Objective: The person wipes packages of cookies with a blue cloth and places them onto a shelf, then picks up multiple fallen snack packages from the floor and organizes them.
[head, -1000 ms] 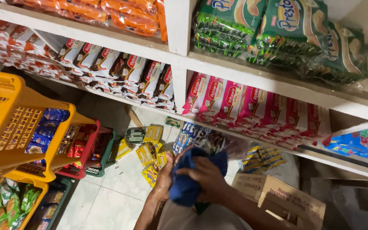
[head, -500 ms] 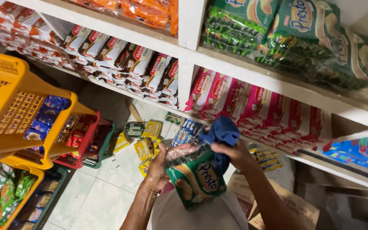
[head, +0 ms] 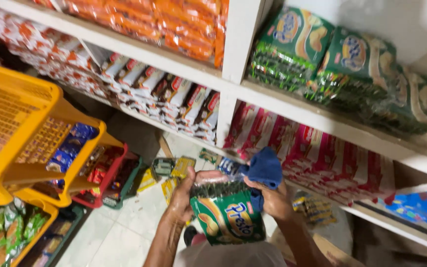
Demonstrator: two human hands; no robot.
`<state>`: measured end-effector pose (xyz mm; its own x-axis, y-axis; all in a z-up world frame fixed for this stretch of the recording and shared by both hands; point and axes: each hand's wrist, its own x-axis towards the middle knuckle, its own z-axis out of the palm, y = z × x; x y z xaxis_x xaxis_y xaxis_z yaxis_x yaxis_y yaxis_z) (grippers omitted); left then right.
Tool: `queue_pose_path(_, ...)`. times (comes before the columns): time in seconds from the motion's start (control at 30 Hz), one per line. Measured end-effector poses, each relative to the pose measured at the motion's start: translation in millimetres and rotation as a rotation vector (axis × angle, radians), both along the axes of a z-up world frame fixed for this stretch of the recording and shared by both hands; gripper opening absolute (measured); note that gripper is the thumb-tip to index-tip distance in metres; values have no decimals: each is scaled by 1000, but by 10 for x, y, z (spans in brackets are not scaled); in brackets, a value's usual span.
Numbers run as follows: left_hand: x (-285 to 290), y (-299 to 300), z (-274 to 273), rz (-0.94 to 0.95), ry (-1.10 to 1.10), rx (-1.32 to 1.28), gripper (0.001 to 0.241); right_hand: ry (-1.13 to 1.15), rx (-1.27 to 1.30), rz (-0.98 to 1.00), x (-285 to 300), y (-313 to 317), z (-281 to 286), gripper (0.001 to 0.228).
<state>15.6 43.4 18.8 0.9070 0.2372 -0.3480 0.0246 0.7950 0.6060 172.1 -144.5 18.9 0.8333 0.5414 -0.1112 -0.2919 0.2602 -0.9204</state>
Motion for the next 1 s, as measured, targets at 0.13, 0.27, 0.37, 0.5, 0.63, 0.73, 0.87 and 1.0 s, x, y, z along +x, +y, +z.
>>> queue_pose_path(0.13, -18, -91, 283, 2, -180, 102, 79, 286, 223, 123, 264, -15, -147, 55)
queue_pose_path(0.27, -242, -100, -1139, -45, -52, 442, 67, 222, 269, 114, 480, 71, 132, 55)
queue_pose_path(0.37, -20, -344, -801, 184, -44, -28, 56, 147, 63, -41, 469, 116, 355, 59)
queue_pose_path(0.5, 267, -126, -1092, 157, -117, -47, 38, -513, 33, -3, 936, 108, 578, 40)
queue_pose_path(0.63, 519, -201, 16, 246, -43, 98, 49, -814, -186, 77, 1016, -5, 883, 66)
queue_pose_path(0.73, 631, -279, 179, 220, -137, 120, 55, -1024, -402, 140, 733, -83, 941, 90)
queue_pose_path(0.87, 762, -341, -15, 441, -171, 90, 53, -1349, -724, 231, 459, 241, 1253, 126)
queue_pose_path(1.0, 591, -247, 629, 516, 96, 282, 68, -1691, -632, 226, 132, 108, 730, 112)
